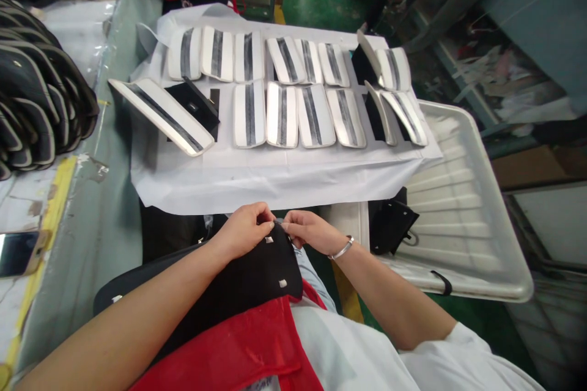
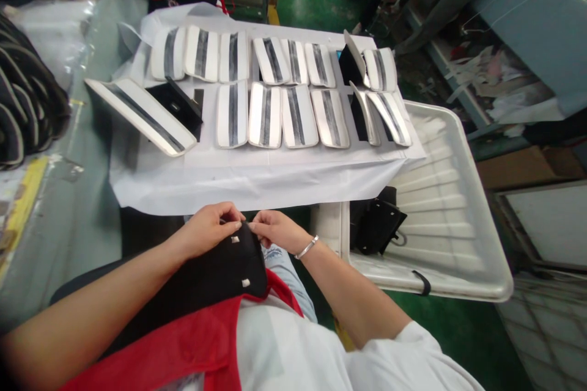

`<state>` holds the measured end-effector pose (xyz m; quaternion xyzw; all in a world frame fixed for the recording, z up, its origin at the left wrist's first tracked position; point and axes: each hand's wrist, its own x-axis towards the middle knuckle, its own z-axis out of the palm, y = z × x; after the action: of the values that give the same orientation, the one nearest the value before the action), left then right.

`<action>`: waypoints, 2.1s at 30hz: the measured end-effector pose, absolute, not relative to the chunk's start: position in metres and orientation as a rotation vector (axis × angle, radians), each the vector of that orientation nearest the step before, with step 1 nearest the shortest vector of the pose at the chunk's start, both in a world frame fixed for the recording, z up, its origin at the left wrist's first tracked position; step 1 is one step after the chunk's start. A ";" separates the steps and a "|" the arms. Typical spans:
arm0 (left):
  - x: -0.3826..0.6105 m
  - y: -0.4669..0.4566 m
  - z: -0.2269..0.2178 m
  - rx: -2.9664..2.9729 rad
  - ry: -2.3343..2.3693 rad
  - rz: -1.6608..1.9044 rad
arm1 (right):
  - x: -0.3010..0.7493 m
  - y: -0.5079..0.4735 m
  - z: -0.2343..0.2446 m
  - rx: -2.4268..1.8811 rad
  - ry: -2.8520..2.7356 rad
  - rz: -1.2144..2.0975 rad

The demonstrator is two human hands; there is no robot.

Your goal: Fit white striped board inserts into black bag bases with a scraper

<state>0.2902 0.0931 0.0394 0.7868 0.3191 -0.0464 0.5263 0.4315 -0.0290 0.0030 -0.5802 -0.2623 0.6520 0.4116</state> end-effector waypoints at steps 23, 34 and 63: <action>0.290 0.085 0.040 2.008 0.687 -0.200 | 0.365 -0.127 0.030 -1.745 -0.517 1.394; 0.285 0.082 0.032 2.082 0.637 -0.140 | 0.348 -0.128 0.027 -1.988 -0.769 1.142; 0.237 0.010 0.030 2.699 -0.100 0.101 | 0.360 -0.160 0.015 -1.627 -0.241 1.473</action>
<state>0.2367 0.0103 0.0304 0.9747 -0.0362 0.0363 0.2177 0.3597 -0.1598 0.0145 -0.6581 -0.0976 0.5957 0.4499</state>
